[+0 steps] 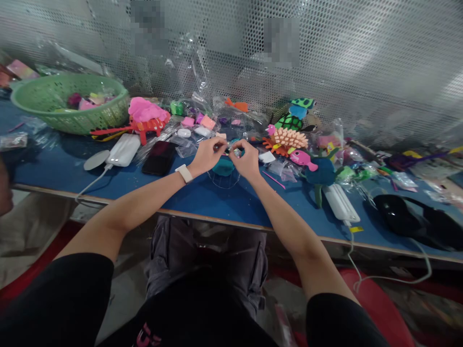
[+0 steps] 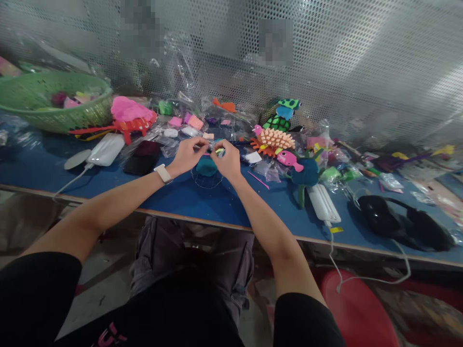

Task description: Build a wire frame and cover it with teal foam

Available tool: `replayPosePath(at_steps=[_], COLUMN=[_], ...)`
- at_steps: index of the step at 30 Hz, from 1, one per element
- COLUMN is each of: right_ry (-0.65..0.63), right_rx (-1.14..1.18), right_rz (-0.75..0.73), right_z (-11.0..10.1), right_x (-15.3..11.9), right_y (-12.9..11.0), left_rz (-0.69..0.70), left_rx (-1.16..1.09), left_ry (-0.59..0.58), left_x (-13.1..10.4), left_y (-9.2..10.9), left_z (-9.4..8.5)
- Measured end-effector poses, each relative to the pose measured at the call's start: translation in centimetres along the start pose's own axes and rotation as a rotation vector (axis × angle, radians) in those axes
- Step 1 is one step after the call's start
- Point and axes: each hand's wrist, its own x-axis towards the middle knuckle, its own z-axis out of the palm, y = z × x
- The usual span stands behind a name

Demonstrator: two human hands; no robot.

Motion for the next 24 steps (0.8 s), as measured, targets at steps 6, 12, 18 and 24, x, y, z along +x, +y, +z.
replayPosePath(at_steps=[6,12,18,24], right_ry=[0.003,0.006,-0.019,-0.003], right_rx=[0.082,0.098,0.140,0.120], right_rz=[0.012,0.048,0.049,0.048], right_z=[-0.2,-0.5,-0.6,-0.8], right_x=[0.6,1.1,1.5,1.5], right_y=[0.8,0.8,1.4,1.1], left_rz=[-0.149,-0.264,-0.309,-0.273], left_rx=[-0.207,-0.450,-0.508,-0.542], left_ry=[0.021,-0.013,-0.166,-0.203], left_x=[0.5,0.8,1.3,1.7], left_y=[-0.2,-1.2,-2.6,-2.0], left_z=[0.5,1.0,0.4,-0.1])
